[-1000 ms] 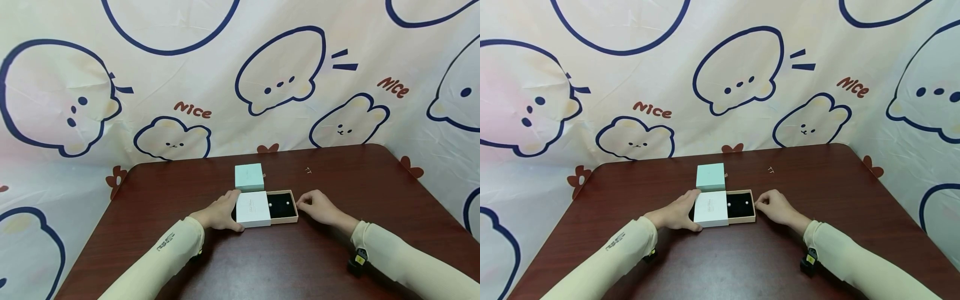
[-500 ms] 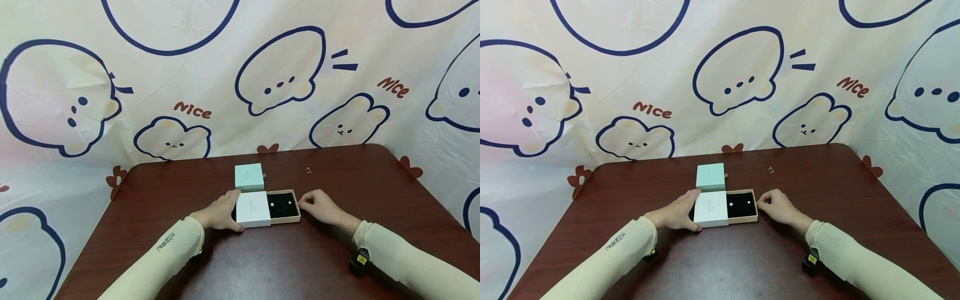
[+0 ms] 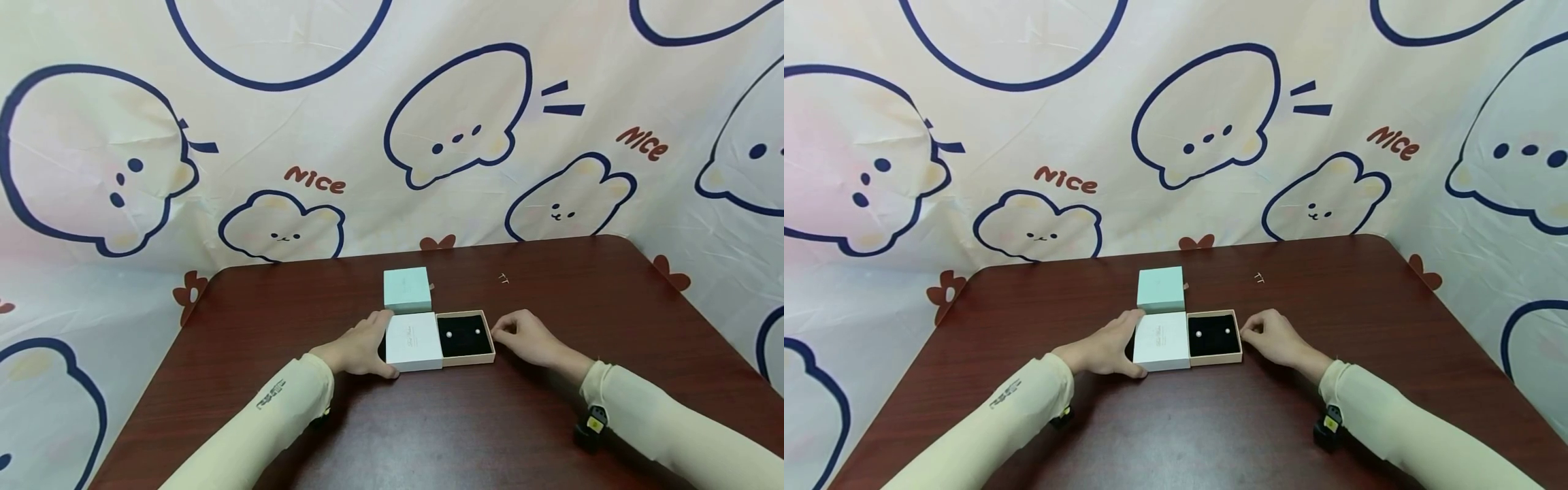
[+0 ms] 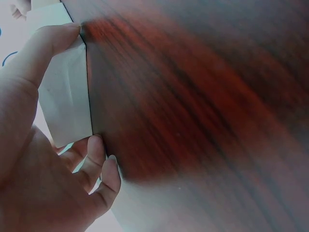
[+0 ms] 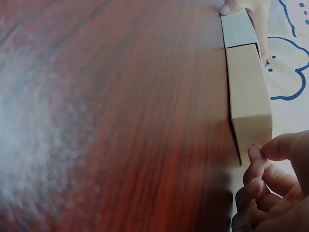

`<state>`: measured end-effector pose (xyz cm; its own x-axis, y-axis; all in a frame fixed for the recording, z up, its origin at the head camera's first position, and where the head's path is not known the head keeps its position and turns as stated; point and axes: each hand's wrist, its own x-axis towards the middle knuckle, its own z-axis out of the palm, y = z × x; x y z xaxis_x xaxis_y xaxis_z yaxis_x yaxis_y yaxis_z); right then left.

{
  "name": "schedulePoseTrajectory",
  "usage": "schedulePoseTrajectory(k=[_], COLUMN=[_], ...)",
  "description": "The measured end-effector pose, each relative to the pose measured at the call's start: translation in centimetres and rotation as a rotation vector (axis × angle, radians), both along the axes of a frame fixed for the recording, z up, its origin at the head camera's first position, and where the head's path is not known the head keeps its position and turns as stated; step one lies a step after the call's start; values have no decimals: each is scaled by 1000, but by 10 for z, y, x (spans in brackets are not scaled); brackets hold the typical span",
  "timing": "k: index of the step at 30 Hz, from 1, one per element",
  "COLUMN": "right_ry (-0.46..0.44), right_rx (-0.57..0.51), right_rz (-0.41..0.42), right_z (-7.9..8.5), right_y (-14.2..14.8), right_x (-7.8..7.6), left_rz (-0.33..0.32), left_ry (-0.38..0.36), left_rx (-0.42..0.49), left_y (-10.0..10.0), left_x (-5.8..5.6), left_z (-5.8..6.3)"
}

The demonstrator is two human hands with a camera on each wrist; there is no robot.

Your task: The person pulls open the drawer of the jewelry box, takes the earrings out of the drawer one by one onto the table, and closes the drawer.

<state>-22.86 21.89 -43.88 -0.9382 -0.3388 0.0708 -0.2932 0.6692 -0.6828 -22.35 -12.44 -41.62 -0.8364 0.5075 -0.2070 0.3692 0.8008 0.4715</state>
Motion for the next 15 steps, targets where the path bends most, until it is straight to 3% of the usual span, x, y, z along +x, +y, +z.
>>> schedulePoseTrajectory(k=[15], right_ry=[13], right_rx=[16], right_rz=[-7], right_z=[0], right_y=[0], right_x=[0], left_rz=[2], left_ry=[-1], left_rx=[-2], left_y=[-1], left_x=[1], left_z=[0])
